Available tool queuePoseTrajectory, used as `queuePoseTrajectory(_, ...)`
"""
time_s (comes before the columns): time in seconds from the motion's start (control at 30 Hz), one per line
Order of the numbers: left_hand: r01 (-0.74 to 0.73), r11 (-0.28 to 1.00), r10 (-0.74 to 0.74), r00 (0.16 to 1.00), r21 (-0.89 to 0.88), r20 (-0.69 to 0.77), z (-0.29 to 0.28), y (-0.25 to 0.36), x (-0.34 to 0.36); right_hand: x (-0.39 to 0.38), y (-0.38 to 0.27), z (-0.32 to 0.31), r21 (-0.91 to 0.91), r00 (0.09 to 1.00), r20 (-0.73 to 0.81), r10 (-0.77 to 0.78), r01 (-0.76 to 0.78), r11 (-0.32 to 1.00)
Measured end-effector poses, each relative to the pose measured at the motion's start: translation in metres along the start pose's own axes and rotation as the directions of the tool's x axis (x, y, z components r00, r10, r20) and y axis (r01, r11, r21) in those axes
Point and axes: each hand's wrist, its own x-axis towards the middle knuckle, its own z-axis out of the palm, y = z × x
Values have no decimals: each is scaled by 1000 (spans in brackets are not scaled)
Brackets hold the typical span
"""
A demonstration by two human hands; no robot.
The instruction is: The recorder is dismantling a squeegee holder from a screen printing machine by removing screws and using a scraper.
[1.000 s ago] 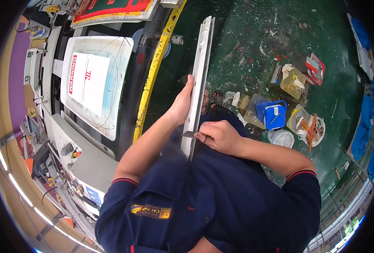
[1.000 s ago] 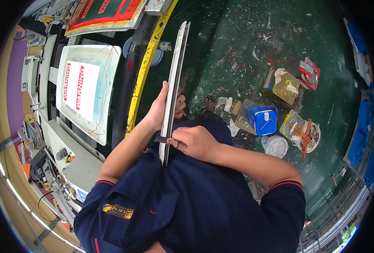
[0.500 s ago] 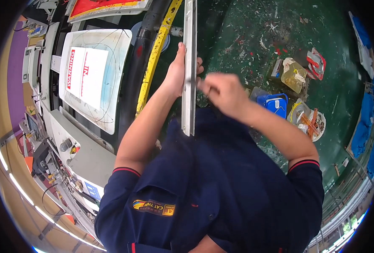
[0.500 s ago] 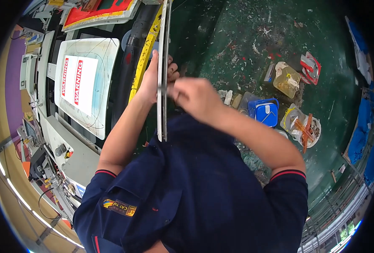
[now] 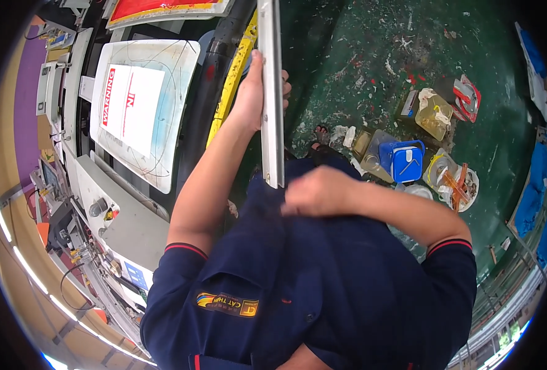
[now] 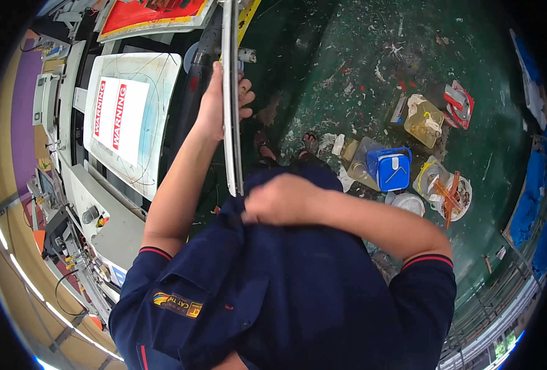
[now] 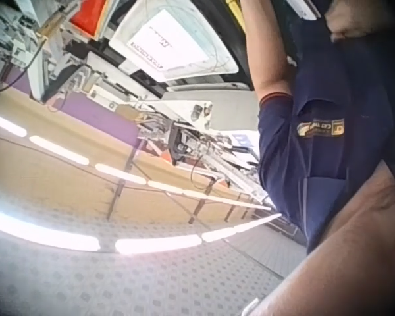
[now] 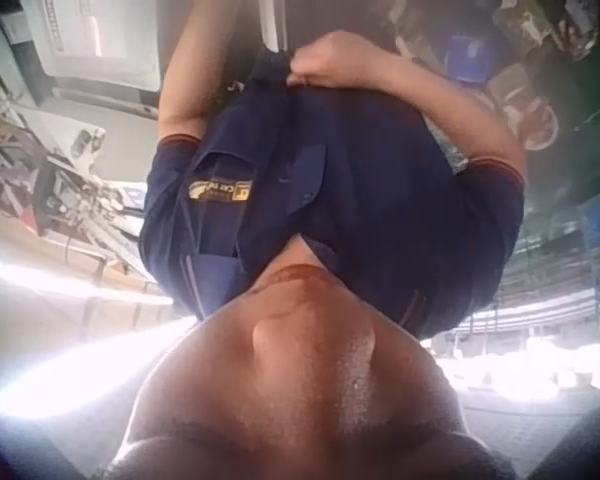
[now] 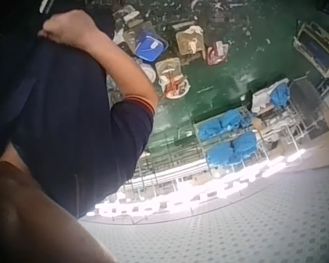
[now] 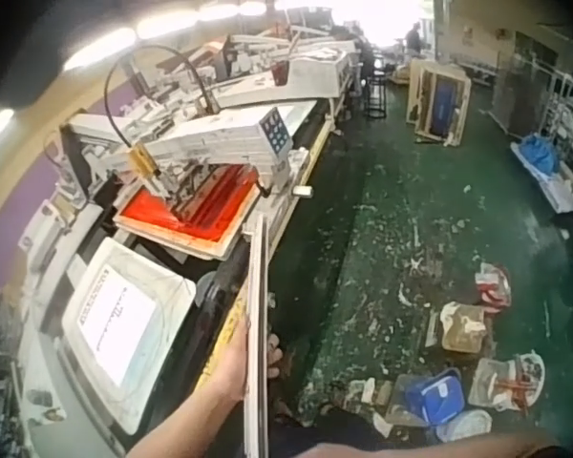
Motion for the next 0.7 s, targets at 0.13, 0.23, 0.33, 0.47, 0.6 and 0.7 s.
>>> queuePoseTrajectory(0.13, -107, 986, 112, 993, -127, 37, -6, 22, -2, -15, 27, -21, 105, 983, -174, 54, -36, 994)
queuePoseTrajectory(0.23, -131, 991, 130, 990, -14, -49, -4, 29, -14, -12, 53, -69, 244, 732, -510, 452, -381, 892)
queuePoseTrajectory(0.33, -140, 974, 165, 977, 180, -131, 5, 22, -30, 3, 50, -105, 193, 692, -568, 446, -414, 889)
queuePoseTrajectory(0.47, -215, 917, 250, 966, 336, -63, 12, 17, -44, 23, 19, -106, 114, 870, -410, 273, -248, 962)
queuePoseTrajectory(0.6, -245, 908, 269, 963, 340, -25, 21, 25, -52, 26, 1, -102, 23, 900, -344, 266, -275, 961)
queuePoseTrajectory(0.7, -242, 905, 268, 963, 349, -27, 14, 28, -50, 25, -2, -89, 81, 936, -304, 176, -159, 984)
